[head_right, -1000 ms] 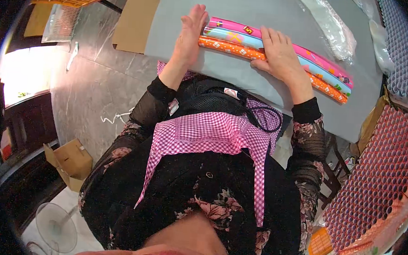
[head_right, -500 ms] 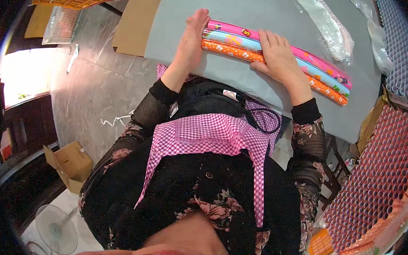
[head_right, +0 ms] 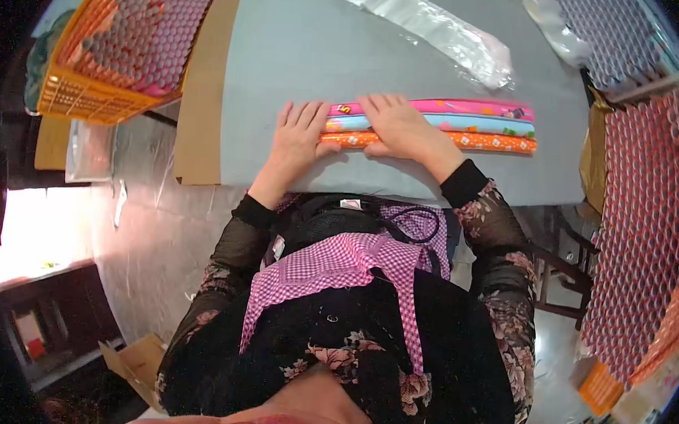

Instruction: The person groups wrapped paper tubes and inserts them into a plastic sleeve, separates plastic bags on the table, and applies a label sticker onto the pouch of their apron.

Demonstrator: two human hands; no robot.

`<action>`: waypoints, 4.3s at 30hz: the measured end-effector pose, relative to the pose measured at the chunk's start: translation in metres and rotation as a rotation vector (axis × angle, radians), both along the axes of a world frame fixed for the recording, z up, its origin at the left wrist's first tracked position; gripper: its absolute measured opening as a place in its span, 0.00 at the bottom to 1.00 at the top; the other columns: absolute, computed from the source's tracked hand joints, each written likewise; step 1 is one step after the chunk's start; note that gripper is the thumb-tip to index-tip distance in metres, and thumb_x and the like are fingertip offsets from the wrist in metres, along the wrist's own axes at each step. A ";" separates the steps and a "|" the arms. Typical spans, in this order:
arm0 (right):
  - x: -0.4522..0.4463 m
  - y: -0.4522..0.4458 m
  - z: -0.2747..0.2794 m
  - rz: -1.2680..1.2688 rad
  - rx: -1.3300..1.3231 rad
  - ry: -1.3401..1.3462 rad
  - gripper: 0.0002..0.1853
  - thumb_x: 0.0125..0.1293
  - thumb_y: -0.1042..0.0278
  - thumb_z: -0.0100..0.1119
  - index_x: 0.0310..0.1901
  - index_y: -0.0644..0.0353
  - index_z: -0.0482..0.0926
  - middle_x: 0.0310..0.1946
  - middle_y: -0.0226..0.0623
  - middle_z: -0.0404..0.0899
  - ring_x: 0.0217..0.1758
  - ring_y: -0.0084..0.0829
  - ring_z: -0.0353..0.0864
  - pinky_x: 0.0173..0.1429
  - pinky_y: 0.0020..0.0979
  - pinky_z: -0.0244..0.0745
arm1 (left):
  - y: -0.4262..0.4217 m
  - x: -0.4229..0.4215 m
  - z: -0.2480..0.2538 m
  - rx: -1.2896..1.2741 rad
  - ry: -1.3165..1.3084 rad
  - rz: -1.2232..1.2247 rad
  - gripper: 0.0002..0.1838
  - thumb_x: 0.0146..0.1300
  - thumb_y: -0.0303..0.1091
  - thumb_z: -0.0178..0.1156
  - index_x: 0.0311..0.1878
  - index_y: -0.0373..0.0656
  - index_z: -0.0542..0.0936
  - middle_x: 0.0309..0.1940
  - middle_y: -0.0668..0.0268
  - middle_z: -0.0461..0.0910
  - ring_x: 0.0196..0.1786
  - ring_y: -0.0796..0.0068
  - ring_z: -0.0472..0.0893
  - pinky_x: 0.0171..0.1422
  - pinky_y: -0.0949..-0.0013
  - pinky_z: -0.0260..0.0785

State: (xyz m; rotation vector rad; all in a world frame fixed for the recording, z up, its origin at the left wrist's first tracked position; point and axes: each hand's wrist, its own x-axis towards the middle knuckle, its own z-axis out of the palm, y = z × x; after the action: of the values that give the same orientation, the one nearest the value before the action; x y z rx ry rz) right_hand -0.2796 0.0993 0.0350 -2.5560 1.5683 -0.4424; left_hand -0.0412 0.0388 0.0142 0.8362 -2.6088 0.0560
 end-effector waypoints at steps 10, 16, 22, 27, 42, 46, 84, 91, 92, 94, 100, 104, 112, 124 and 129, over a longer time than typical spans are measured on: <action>0.031 -0.006 -0.026 -0.015 -0.172 -0.011 0.42 0.53 0.48 0.67 0.62 0.70 0.67 0.53 0.47 0.74 0.56 0.45 0.74 0.62 0.42 0.68 | -0.002 -0.005 -0.009 -0.128 -0.020 -0.033 0.40 0.52 0.61 0.62 0.61 0.40 0.72 0.56 0.62 0.76 0.60 0.62 0.73 0.72 0.47 0.56; 0.027 -0.005 -0.024 0.007 -0.195 -0.012 0.34 0.57 0.51 0.64 0.58 0.69 0.71 0.50 0.45 0.76 0.52 0.42 0.76 0.58 0.39 0.71 | -0.003 -0.008 -0.003 -0.091 -0.070 -0.030 0.35 0.59 0.57 0.60 0.62 0.41 0.73 0.56 0.60 0.76 0.58 0.60 0.74 0.70 0.46 0.56; -0.003 -0.003 -0.025 0.009 -0.198 -0.009 0.27 0.57 0.52 0.64 0.52 0.65 0.74 0.46 0.43 0.77 0.50 0.41 0.77 0.56 0.39 0.71 | -0.027 -0.051 0.036 -0.106 -0.026 -0.153 0.28 0.61 0.51 0.62 0.56 0.40 0.76 0.52 0.59 0.78 0.55 0.58 0.76 0.67 0.48 0.59; -0.019 -0.001 -0.032 -0.033 -0.227 -0.060 0.23 0.58 0.55 0.64 0.48 0.65 0.78 0.50 0.49 0.78 0.57 0.45 0.75 0.61 0.41 0.70 | -0.026 -0.169 0.068 0.091 0.077 -0.300 0.19 0.64 0.44 0.60 0.51 0.39 0.79 0.50 0.55 0.80 0.52 0.51 0.78 0.59 0.52 0.67; -0.025 0.014 -0.017 -0.110 -0.007 -0.205 0.18 0.63 0.52 0.54 0.47 0.54 0.81 0.50 0.40 0.81 0.57 0.44 0.76 0.63 0.44 0.69 | -0.044 -0.289 0.002 0.188 0.057 -0.181 0.08 0.59 0.35 0.60 0.35 0.40 0.81 0.36 0.52 0.80 0.40 0.48 0.81 0.45 0.50 0.72; -0.026 0.006 -0.037 -0.058 -0.404 -0.086 0.21 0.58 0.51 0.61 0.42 0.61 0.81 0.44 0.43 0.79 0.52 0.43 0.76 0.56 0.42 0.72 | -0.063 -0.260 0.018 0.423 0.206 -0.080 0.09 0.59 0.32 0.57 0.38 0.39 0.81 0.38 0.49 0.80 0.42 0.42 0.80 0.48 0.48 0.72; -0.020 0.008 -0.006 -0.046 -0.058 -0.119 0.36 0.54 0.55 0.67 0.61 0.67 0.68 0.51 0.49 0.73 0.57 0.49 0.71 0.62 0.43 0.67 | -0.083 0.014 0.006 0.237 0.376 0.534 0.17 0.64 0.41 0.59 0.30 0.35 0.73 0.26 0.50 0.75 0.31 0.48 0.76 0.35 0.53 0.66; -0.020 0.009 -0.006 -0.076 -0.101 -0.103 0.37 0.55 0.56 0.66 0.64 0.65 0.66 0.53 0.49 0.72 0.56 0.48 0.71 0.62 0.43 0.66 | -0.083 -0.035 0.014 0.675 0.503 0.438 0.19 0.64 0.43 0.57 0.34 0.32 0.75 0.33 0.44 0.79 0.37 0.47 0.79 0.41 0.54 0.70; -0.019 0.009 -0.004 -0.065 -0.067 -0.099 0.38 0.55 0.56 0.66 0.65 0.65 0.65 0.53 0.48 0.72 0.56 0.48 0.71 0.62 0.43 0.66 | -0.084 -0.040 0.010 0.691 0.494 0.429 0.19 0.64 0.43 0.57 0.34 0.32 0.75 0.33 0.44 0.79 0.37 0.47 0.79 0.41 0.54 0.70; -0.020 0.007 -0.003 -0.068 -0.029 -0.100 0.39 0.55 0.55 0.65 0.66 0.65 0.65 0.52 0.48 0.72 0.56 0.47 0.71 0.62 0.43 0.66 | -0.086 -0.046 0.005 0.727 0.597 0.349 0.19 0.64 0.43 0.55 0.36 0.31 0.77 0.25 0.54 0.78 0.32 0.62 0.78 0.40 0.61 0.70; -0.021 0.007 -0.006 -0.031 -0.076 -0.123 0.43 0.55 0.55 0.66 0.70 0.65 0.60 0.54 0.47 0.72 0.57 0.47 0.71 0.62 0.42 0.66 | -0.063 -0.066 0.023 0.699 0.399 0.215 0.13 0.63 0.37 0.56 0.38 0.34 0.80 0.31 0.50 0.81 0.36 0.52 0.82 0.43 0.58 0.72; -0.021 0.008 -0.003 -0.042 -0.070 -0.120 0.45 0.55 0.54 0.67 0.71 0.65 0.59 0.56 0.47 0.71 0.58 0.47 0.70 0.63 0.42 0.65 | -0.059 -0.070 0.017 0.753 0.360 0.142 0.11 0.61 0.35 0.61 0.37 0.35 0.80 0.26 0.61 0.80 0.29 0.74 0.78 0.37 0.67 0.70; -0.021 0.006 -0.008 -0.054 -0.051 -0.099 0.40 0.56 0.54 0.66 0.66 0.64 0.64 0.57 0.48 0.72 0.59 0.48 0.71 0.64 0.42 0.66 | -0.048 -0.071 0.030 0.733 0.341 0.109 0.11 0.60 0.34 0.61 0.35 0.34 0.79 0.22 0.66 0.76 0.29 0.79 0.75 0.36 0.69 0.69; -0.020 0.007 -0.007 -0.057 -0.056 -0.110 0.36 0.54 0.57 0.67 0.64 0.61 0.68 0.52 0.47 0.73 0.57 0.47 0.72 0.63 0.43 0.67 | -0.047 -0.072 0.030 0.516 0.630 0.334 0.11 0.64 0.35 0.59 0.38 0.34 0.78 0.28 0.57 0.80 0.31 0.69 0.79 0.38 0.65 0.71; -0.021 0.006 -0.010 -0.054 -0.088 -0.098 0.36 0.54 0.56 0.67 0.64 0.61 0.68 0.53 0.47 0.73 0.57 0.47 0.72 0.63 0.43 0.67 | -0.049 -0.065 0.026 0.536 0.518 0.334 0.16 0.62 0.40 0.62 0.40 0.34 0.78 0.27 0.57 0.80 0.30 0.67 0.80 0.38 0.64 0.71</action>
State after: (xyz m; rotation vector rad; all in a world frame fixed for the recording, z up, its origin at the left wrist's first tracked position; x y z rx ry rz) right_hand -0.3002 0.1050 0.0249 -2.5170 1.6213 -0.6461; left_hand -0.1062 -0.0107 0.0398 1.2591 -1.9885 -0.6974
